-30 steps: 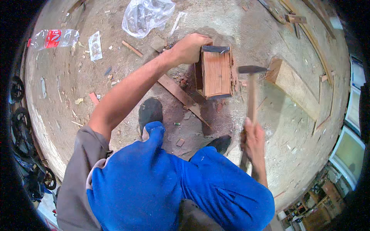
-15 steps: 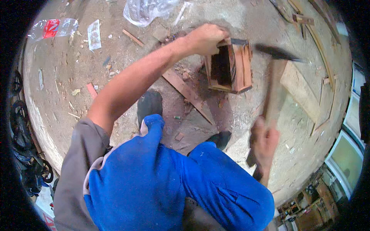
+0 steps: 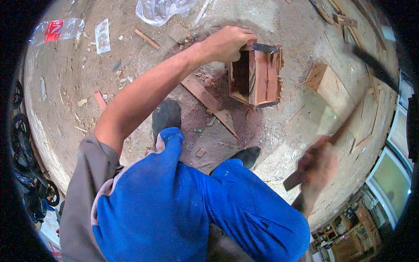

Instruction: The person builds a small wooden box by hammering small nails into thin wooden boards to join them, then hammers a nail into a separate larger piece of wood.

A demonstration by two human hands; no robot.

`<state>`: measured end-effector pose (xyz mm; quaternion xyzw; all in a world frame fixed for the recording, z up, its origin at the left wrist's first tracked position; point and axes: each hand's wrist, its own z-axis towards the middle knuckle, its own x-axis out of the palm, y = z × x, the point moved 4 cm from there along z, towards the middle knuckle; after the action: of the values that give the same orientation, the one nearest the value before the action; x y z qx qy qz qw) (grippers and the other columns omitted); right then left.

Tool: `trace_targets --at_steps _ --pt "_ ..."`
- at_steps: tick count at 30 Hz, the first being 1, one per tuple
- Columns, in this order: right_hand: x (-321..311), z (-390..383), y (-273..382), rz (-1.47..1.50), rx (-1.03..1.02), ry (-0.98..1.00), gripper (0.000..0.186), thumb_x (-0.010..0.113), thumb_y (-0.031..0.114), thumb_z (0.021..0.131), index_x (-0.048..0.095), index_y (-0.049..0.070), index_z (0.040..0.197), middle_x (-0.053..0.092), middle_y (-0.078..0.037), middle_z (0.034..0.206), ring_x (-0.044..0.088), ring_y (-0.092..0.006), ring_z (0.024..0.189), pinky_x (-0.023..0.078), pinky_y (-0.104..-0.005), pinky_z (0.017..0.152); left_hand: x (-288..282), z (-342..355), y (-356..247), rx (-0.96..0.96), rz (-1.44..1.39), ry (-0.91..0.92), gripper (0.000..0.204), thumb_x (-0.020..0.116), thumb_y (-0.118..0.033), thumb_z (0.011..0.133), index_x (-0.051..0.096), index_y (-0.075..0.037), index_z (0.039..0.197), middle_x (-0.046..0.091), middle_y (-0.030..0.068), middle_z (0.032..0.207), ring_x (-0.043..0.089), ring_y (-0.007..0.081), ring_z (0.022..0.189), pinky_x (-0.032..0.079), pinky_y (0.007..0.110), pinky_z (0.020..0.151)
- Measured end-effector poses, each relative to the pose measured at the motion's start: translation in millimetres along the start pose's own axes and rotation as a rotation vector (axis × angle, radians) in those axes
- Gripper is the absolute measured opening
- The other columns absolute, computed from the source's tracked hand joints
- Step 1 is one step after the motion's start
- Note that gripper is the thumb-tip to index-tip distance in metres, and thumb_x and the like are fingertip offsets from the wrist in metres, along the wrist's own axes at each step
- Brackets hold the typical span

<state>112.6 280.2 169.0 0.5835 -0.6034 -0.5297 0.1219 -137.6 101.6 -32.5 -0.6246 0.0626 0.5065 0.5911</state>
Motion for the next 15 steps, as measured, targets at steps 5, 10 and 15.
trace_targets --at_steps 5,10,15 --pt "12.7 5.8 -73.8 -0.168 -0.287 -0.081 0.025 0.064 0.025 0.097 0.063 0.001 0.089 0.062 -0.014 0.068 0.057 -0.0263 0.057 0.044 -0.0369 0.052 5.8 16.8 -6.1 0.01 -0.014 0.031 0.054 0.066 0.009 0.06 0.063 -0.001 0.112 0.066 0.0182 0.106 0.063 0.0434 0.104 0.054 0.05 0.086" --pt "42.5 7.7 -50.6 -0.265 0.137 0.179 0.043 0.056 0.04 0.106 0.058 0.002 0.085 0.056 -0.008 0.064 0.052 -0.0164 0.052 0.04 -0.0341 0.047 14.1 -9.3 2.0 0.076 -0.008 -0.043 0.042 0.067 0.005 0.063 0.064 -0.003 0.104 0.068 0.0165 0.099 0.067 0.0418 0.098 0.055 0.051 0.082" --pt "-1.5 3.2 0.5 0.734 -0.212 0.08 0.032 0.055 0.039 0.105 0.049 0.007 0.099 0.044 -0.004 0.066 0.043 -0.0105 0.052 0.036 -0.025 0.041 8.1 9.8 -5.7 0.073 -0.009 -0.05 0.039 0.068 0.003 0.065 0.063 -0.002 0.103 0.067 0.0169 0.102 0.066 0.0417 0.101 0.055 0.05 0.085"
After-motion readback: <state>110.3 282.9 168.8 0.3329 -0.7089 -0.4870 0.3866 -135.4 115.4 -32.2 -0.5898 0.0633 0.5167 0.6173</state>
